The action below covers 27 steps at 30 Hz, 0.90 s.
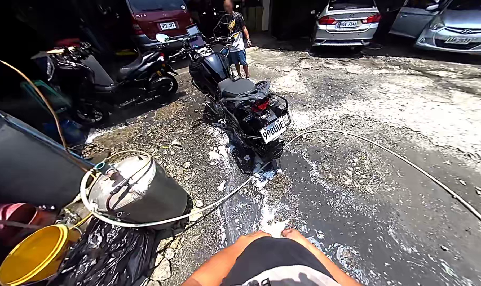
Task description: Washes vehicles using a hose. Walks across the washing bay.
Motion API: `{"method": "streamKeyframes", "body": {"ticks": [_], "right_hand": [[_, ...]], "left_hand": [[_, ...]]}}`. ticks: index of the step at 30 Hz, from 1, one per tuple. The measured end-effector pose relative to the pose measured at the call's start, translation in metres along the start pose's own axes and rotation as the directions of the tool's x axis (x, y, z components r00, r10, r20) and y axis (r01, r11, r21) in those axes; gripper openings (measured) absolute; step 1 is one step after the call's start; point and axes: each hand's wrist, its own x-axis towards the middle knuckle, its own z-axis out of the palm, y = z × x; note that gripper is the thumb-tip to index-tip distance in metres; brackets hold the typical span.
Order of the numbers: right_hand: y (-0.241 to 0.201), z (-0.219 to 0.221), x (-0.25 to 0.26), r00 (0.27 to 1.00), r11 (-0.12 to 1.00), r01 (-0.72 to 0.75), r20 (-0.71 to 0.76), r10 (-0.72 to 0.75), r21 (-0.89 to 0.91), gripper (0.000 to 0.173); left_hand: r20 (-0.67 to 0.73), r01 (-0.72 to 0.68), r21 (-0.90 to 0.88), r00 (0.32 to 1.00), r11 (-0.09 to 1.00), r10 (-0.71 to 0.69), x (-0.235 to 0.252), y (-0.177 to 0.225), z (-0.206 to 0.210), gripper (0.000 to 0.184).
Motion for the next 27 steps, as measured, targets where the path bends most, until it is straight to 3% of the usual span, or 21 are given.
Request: {"method": "streamKeyframes", "body": {"ticks": [4, 7, 11, 16, 22, 27], "right_hand": [[-0.016, 0.0, -0.015, 0.969, 0.966, -0.067, -0.215, 0.123, 0.248, 0.037], [-0.043, -0.002, -0.029, 0.926, 0.869, 0.018, -0.335, 0.172, 0.494, 0.035], [-0.074, -0.009, -0.029, 0.892, 0.744, 0.184, -0.427, 0.148, 0.642, 0.034], [-0.099, -0.024, -0.024, 0.879, 0.735, 0.321, -0.477, 0.004, 0.597, 0.04], [-0.113, -0.041, -0.036, 0.835, 0.739, 0.481, -0.503, -0.223, 0.471, 0.039], [-0.104, -0.04, -0.032, 0.867, 0.758, 0.44, -0.448, -0.219, 0.481, 0.038]], "left_hand": [[0.043, 0.083, 0.161, 0.995, 0.983, -0.091, -0.004, 0.032, -0.005, 0.045], [-0.008, 0.175, 0.192, 0.984, 0.966, -0.177, 0.003, 0.037, 0.001, 0.05], [-0.124, 0.226, 0.146, 0.97, 0.963, -0.209, 0.003, 0.043, 0.002, 0.057], [-0.216, 0.195, 0.058, 0.96, 0.979, -0.178, 0.007, 0.044, 0.001, 0.057], [-0.238, -0.035, -0.151, 0.971, 0.988, -0.002, 0.017, 0.014, 0.012, 0.05], [-0.18, 0.07, -0.04, 0.981, 0.997, -0.076, 0.01, 0.021, 0.012, 0.057]]}}
